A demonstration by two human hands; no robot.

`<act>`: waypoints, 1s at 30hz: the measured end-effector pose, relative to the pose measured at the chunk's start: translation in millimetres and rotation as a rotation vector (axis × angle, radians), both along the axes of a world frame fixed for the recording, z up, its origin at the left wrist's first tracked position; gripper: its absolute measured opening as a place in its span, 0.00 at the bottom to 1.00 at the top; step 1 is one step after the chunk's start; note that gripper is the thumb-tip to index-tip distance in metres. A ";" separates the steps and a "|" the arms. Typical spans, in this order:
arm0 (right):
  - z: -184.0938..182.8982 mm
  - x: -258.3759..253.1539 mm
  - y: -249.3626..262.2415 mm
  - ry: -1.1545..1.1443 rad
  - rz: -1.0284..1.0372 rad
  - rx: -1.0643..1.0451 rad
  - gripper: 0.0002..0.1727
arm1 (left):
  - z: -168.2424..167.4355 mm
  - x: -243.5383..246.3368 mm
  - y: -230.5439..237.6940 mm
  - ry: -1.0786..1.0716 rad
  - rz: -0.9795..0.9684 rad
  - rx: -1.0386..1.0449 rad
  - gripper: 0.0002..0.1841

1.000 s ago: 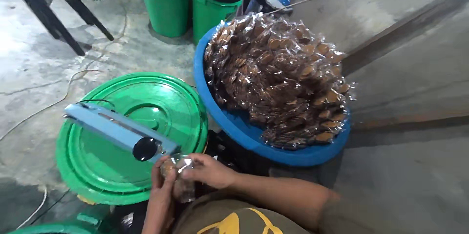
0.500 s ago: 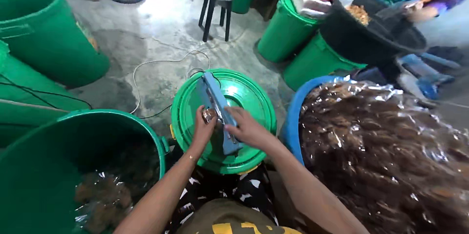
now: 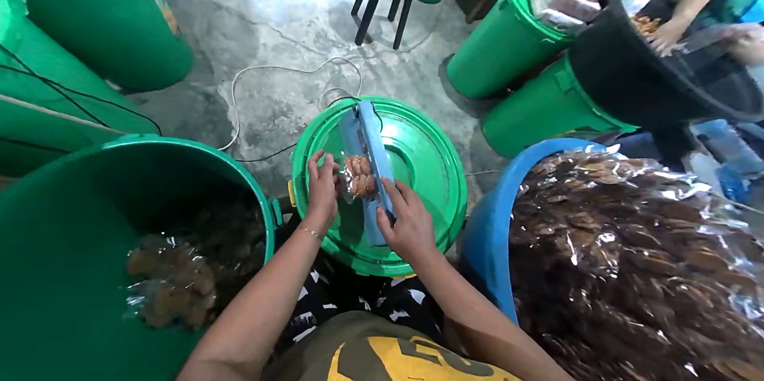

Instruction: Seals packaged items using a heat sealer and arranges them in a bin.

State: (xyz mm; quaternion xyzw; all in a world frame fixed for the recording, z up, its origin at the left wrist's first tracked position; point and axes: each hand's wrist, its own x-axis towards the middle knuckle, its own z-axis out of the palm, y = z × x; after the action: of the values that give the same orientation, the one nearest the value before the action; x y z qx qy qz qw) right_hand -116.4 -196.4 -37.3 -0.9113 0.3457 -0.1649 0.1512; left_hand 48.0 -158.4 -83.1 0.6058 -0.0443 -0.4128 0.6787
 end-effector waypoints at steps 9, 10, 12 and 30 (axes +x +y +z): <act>4.8 -7.8 0.4 -0.114 0.159 -0.148 0.23 | 23.1 -19.1 2.4 -0.594 -0.395 0.095 0.24; 11.5 -10.0 1.3 -0.142 0.197 -0.165 0.23 | 22.3 -22.5 10.3 -0.662 -0.370 0.042 0.24; 32.2 -18.6 -6.3 -0.197 0.308 -0.145 0.26 | 26.0 -31.1 29.8 -0.664 -0.372 -0.095 0.23; 48.1 -110.2 -68.2 0.495 -0.650 0.266 0.32 | 73.8 7.6 163.5 0.232 0.192 -0.283 0.11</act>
State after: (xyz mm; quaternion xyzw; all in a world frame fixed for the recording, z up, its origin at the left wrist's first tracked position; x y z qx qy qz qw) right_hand -226.6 -264.7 10.8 -0.7396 0.6590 0.0655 0.1202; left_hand 55.5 5.2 -9.4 0.4541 0.0344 -0.4029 0.7939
